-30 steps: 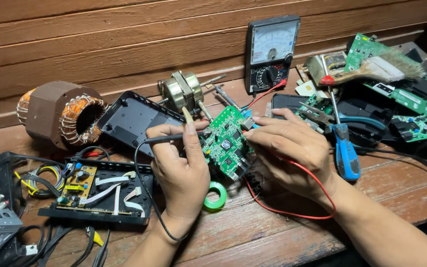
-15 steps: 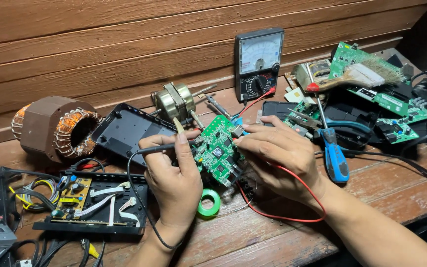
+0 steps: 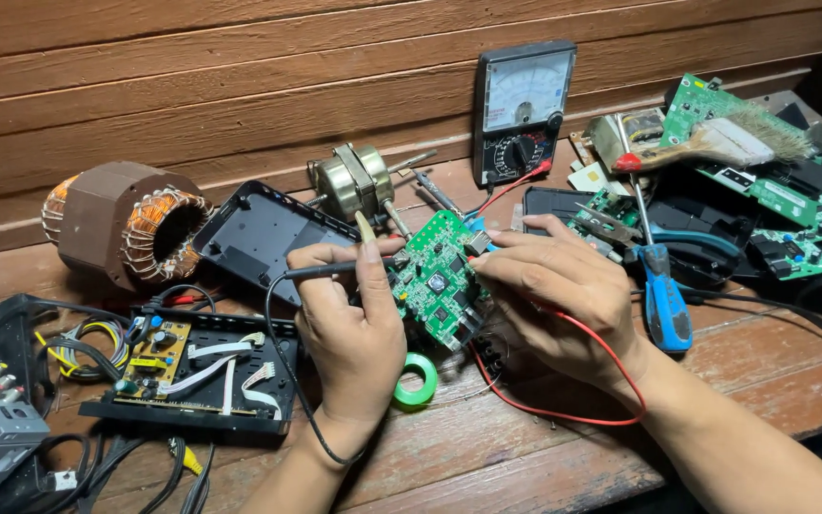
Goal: Testing a circuit board using a multimeter to check for electrical continuity or voltage at various points.
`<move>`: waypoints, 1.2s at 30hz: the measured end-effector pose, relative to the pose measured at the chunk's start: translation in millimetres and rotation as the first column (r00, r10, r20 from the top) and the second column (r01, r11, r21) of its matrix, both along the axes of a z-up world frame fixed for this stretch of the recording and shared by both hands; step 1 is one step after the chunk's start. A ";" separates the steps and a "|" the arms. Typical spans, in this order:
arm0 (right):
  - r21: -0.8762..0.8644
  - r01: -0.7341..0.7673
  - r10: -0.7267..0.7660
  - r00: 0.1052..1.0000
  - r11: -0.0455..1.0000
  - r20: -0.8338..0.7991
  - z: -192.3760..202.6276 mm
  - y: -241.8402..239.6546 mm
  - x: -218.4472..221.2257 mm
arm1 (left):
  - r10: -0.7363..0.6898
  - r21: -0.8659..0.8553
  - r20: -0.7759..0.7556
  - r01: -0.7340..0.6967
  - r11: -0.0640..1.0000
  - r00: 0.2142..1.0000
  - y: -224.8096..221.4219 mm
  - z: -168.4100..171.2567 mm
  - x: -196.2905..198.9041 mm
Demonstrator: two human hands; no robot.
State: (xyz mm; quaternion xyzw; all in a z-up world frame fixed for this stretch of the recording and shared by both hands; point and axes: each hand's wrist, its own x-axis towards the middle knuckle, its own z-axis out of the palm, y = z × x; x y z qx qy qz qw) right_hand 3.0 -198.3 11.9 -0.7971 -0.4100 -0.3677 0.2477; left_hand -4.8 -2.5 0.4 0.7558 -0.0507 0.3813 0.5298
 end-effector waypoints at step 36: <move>-0.003 -0.011 0.012 1.000 1.000 0.008 -3.0 -2.4 3.6 | -0.060 -0.023 0.014 0.060 0.998 0.998 1.0 -6.3 2.8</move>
